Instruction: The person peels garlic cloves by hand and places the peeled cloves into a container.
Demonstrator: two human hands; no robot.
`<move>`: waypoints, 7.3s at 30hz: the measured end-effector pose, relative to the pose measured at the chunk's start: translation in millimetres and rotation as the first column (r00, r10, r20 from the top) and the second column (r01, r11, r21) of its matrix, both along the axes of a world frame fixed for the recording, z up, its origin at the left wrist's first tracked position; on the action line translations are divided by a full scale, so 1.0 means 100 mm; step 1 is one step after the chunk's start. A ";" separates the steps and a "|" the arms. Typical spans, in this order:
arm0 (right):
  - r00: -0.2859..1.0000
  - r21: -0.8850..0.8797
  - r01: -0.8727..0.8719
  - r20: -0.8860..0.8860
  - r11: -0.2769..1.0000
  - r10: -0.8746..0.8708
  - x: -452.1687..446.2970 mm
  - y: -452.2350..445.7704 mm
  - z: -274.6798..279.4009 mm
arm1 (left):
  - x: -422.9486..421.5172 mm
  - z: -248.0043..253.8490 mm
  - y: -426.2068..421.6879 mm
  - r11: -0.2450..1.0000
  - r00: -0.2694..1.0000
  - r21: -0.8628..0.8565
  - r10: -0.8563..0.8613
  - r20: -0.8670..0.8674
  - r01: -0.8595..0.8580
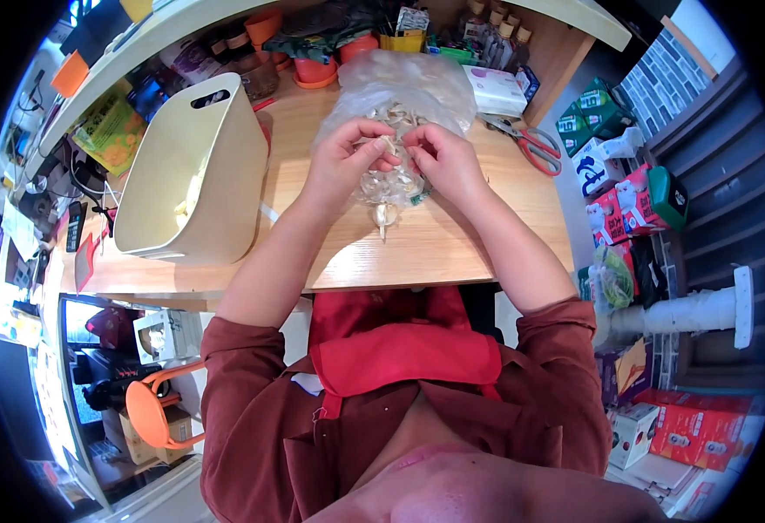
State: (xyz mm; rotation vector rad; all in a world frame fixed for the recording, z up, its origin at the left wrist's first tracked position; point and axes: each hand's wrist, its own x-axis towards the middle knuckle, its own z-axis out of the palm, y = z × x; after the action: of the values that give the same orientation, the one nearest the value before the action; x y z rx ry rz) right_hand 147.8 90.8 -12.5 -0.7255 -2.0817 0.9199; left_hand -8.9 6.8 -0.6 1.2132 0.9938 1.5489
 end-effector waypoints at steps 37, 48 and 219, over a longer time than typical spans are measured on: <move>0.961 -0.448 -0.268 -0.187 0.853 0.204 0.07 -0.04 0.09 | 0.02 -0.07 0.01 0.997 0.982 -0.077 -0.021 -0.187 0.007; 0.941 -0.526 -0.331 -0.251 0.784 0.229 0.07 0.00 0.05 | 0.02 -0.06 0.00 0.998 0.981 -0.060 -0.041 -0.190 0.030; 0.977 0.030 -0.122 -0.170 0.992 0.126 0.06 -0.07 0.11 | 0.00 -0.12 0.05 0.999 0.991 0.030 0.044 -0.124 -0.040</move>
State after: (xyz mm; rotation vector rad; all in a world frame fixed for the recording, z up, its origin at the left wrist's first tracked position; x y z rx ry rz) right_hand 154.3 83.7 -1.7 -0.4921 -1.9975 0.9933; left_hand -9.0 11.4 -12.1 1.3296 1.0884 1.5384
